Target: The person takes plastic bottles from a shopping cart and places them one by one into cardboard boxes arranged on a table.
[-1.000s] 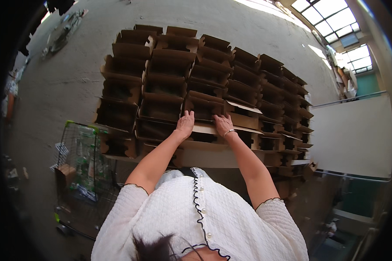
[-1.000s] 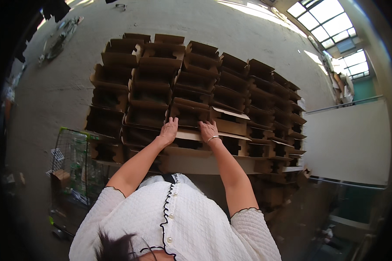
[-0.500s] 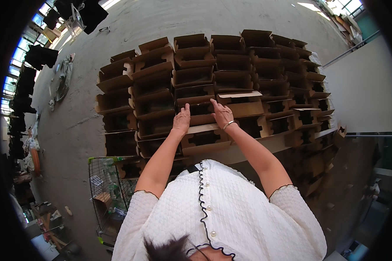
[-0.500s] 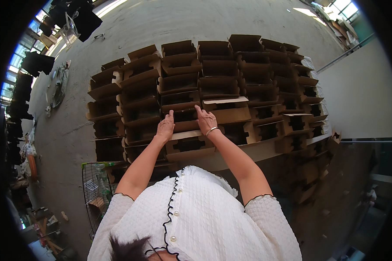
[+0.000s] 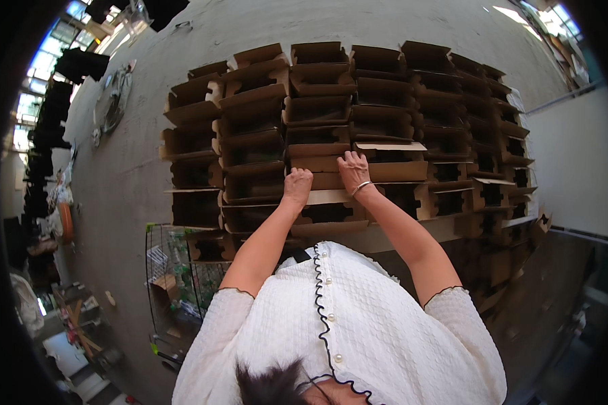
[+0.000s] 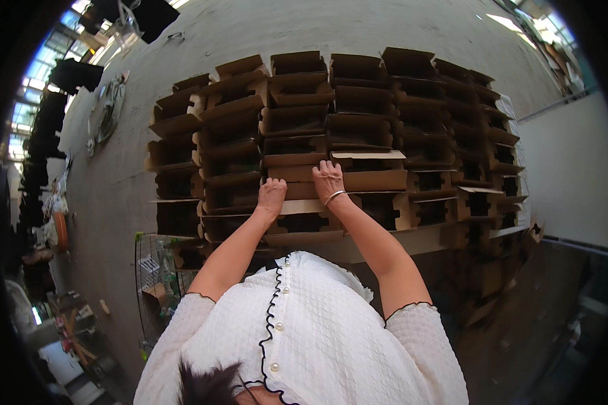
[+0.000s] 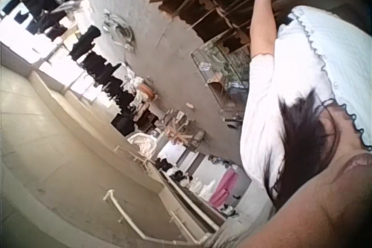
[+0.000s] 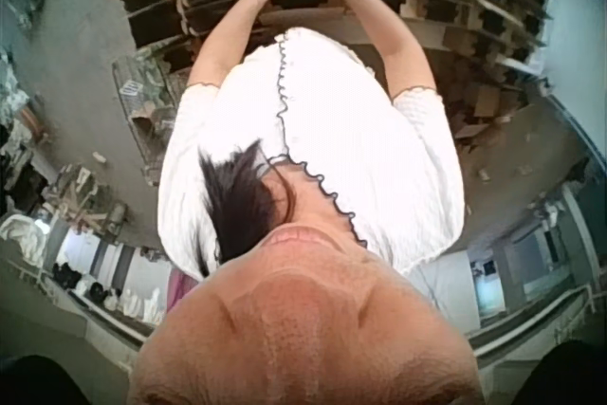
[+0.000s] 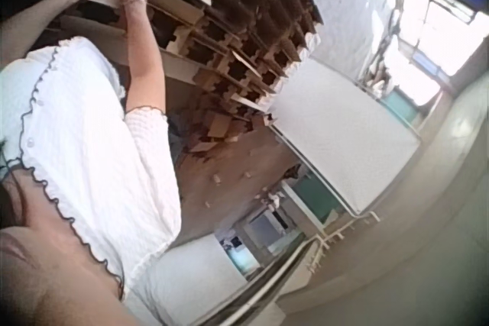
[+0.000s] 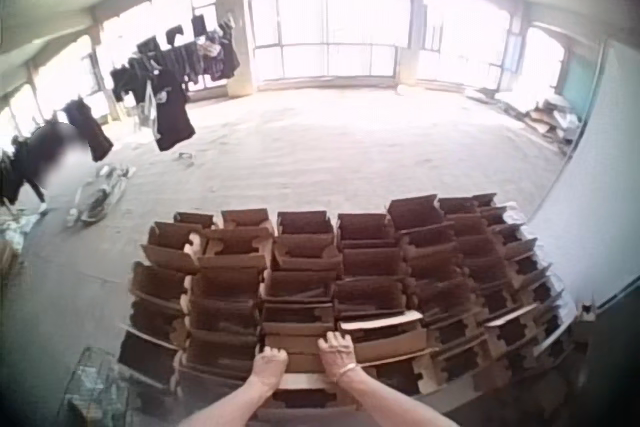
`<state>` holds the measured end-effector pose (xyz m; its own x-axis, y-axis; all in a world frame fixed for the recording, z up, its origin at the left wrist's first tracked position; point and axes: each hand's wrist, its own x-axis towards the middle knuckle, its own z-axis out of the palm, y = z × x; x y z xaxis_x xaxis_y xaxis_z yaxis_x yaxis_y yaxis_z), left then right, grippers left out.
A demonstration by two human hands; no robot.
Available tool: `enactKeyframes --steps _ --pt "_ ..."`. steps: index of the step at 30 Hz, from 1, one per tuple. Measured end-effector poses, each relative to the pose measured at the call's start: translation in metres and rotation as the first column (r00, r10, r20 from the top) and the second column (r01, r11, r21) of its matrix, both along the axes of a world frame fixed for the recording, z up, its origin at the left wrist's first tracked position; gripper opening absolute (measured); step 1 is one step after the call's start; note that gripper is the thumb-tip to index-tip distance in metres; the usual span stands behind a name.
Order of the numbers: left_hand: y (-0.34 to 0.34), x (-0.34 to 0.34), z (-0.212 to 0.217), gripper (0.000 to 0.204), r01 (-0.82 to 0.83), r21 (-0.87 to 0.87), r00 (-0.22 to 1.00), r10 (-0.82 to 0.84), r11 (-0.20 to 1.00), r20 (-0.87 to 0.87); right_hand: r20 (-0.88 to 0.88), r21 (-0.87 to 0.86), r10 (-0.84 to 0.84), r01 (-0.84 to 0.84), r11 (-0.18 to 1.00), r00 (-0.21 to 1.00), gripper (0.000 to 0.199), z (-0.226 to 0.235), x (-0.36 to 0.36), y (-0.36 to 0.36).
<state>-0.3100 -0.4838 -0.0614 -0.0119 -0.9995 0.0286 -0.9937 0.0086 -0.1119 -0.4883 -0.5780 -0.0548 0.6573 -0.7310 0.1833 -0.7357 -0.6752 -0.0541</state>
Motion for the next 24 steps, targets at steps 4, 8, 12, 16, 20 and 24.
enactKeyframes --steps 4,8,12,16,20,24 --pt "0.0 -0.001 0.012 0.008 -0.029 0.022 0.999 0.029 0.999 -0.021 0.038 -0.028 0.135 -0.134 0.991 0.99 0.017 0.004 0.006 0.002" --pt "0.036 0.003 0.057 0.017 -0.064 -0.066 0.934 0.037 0.996 -0.356 0.019 0.189 0.15 -0.151 0.97 0.988 0.03 -0.001 0.003 0.005" --pt "0.095 0.035 0.081 0.032 -0.246 -0.389 0.911 0.075 0.888 -0.405 -0.034 0.276 0.167 -0.152 0.949 0.985 0.031 0.004 0.006 0.001" --pt "0.137 0.069 0.078 0.022 -0.51 -0.307 0.808 0.326 0.803 -0.491 -0.114 0.276 0.182 -0.145 0.95 0.977 0.037 0.015 0.011 0.007" --pt "0.157 0.092 0.051 0.006 -0.495 -0.247 0.828 0.366 0.833 -0.425 -0.101 0.293 0.147 -0.112 0.95 0.984 0.046 0.026 0.037 0.019" --pt "0.164 0.089 0.036 0.002 -0.523 -0.246 0.83 0.422 0.816 -0.365 0.001 0.274 0.188 -0.181 0.945 0.982 0.044 0.038 0.08 0.033"
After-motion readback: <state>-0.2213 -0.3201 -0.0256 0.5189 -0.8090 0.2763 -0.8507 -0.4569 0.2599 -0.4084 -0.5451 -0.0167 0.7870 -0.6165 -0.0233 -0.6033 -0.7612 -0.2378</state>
